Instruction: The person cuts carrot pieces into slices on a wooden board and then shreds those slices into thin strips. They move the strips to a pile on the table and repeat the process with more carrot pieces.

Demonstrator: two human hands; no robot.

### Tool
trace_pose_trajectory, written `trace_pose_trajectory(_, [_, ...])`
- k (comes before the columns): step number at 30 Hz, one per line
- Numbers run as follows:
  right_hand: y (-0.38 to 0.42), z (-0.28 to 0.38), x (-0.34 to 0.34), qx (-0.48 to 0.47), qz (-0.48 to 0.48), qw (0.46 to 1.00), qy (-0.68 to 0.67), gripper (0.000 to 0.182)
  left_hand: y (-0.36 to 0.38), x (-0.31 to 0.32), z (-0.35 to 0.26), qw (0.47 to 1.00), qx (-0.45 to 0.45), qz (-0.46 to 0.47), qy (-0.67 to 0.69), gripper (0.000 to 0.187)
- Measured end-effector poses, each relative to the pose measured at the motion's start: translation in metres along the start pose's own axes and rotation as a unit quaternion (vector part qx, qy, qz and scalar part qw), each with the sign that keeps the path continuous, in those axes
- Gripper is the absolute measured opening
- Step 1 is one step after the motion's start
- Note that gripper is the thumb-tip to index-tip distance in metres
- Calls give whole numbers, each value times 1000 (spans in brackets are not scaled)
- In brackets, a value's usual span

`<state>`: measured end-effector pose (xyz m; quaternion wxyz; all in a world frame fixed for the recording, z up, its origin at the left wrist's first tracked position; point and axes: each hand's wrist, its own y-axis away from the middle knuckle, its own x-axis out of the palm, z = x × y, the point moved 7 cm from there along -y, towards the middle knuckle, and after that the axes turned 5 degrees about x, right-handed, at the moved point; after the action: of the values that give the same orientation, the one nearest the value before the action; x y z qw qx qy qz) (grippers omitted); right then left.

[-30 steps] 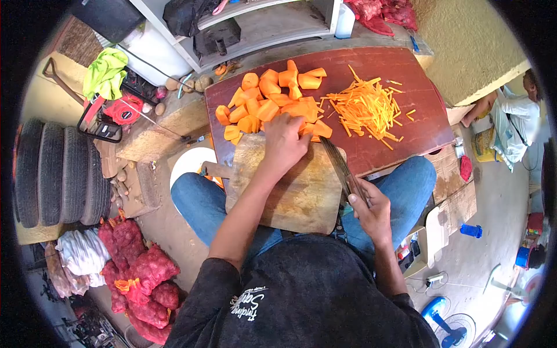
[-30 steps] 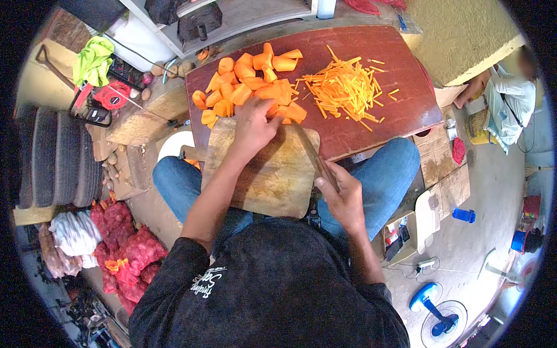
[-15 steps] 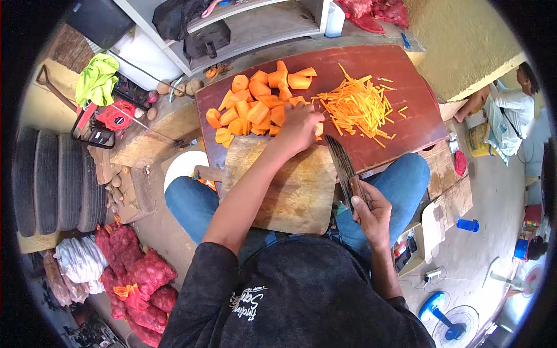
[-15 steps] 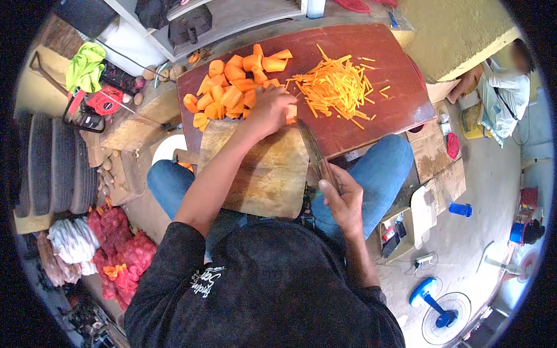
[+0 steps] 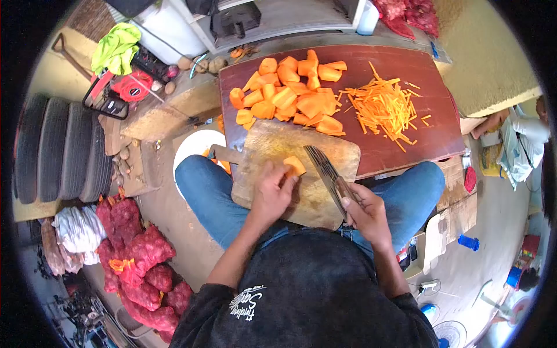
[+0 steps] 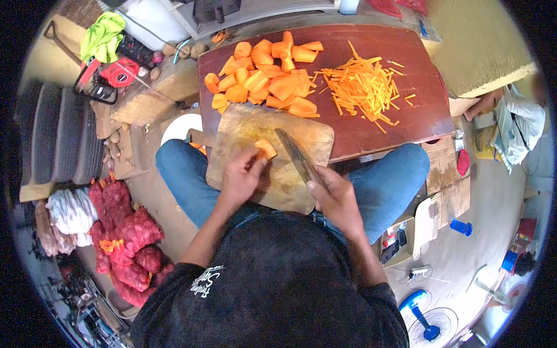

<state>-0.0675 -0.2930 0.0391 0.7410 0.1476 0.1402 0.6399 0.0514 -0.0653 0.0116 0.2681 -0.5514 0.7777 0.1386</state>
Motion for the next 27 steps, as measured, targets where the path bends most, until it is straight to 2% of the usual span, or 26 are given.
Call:
trace_pose_trajectory(3, [-5, 7, 22, -35, 23, 996, 83, 38, 15, 2, -16, 997, 68, 33, 21, 29])
trace_pose_trajectory(7, [-6, 34, 40, -103, 55, 978, 174, 40, 7, 1, -18, 978, 189, -40, -80, 32])
trace_pose_trajectory(11, [2, 43, 42, -188, 31, 950, 246, 42, -8, -8, -24, 964, 212, 7, -158, 28])
trace_pose_trajectory(19, [14, 41, 40, -175, 22, 951, 255, 42, 0, 1, -18, 966, 217, 56, -127, 29])
trace_pose_trajectory(22, [15, 36, 41, -149, 35, 949, 277, 46, 8, 5, -24, 966, 221, 23, -132, 29])
trace_pose_trajectory(27, [27, 41, 42, -109, 53, 932, 343, 47, 10, 5, -24, 955, 244, 39, -163, 34])
